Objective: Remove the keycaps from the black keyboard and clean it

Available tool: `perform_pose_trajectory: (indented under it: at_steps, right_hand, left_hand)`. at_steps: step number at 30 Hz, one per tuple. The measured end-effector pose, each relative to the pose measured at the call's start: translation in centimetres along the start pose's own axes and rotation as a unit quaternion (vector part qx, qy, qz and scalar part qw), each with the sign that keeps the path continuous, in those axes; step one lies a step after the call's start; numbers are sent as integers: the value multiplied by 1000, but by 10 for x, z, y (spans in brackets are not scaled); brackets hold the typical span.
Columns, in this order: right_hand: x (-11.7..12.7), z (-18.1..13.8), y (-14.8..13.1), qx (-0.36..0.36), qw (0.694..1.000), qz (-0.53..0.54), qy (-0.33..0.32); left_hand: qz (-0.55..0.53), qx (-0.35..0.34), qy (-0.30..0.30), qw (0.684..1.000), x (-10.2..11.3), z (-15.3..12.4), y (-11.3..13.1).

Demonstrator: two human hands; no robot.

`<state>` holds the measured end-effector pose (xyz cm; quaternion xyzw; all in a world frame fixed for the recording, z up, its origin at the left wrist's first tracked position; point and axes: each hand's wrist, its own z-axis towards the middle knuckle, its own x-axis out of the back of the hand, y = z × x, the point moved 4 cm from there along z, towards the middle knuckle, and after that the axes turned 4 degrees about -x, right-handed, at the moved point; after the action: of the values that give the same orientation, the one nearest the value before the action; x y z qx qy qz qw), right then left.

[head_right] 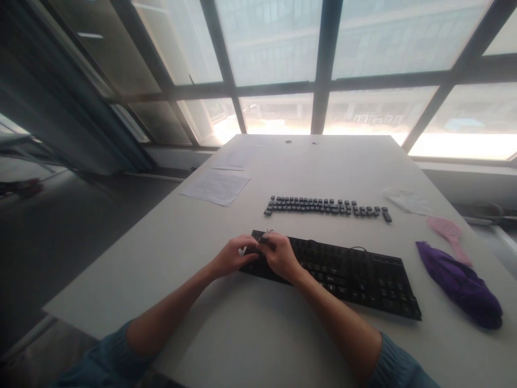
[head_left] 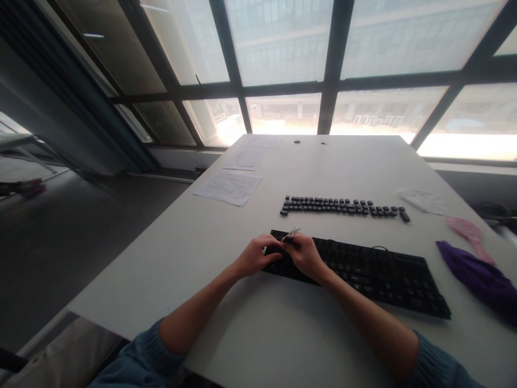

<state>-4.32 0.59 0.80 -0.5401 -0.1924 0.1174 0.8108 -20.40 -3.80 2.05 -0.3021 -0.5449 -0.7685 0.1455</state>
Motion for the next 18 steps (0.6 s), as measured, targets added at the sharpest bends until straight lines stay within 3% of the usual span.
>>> perform_pose_trajectory:
  at_steps: [9, 15, 18]
  right_hand:
    - [-5, -4, -5, 31, 999, -26, -32]
    - [3, 0, -2, -31, 997, -43, 62]
    - [5, 1, -1, -58, 996, -30, 68]
  left_hand:
    - [51, 14, 79, 995, -9, -2, 5]
    - [24, 14, 95, 995, -14, -2, 5]
    - [33, 20, 105, 994, -16, -2, 6]
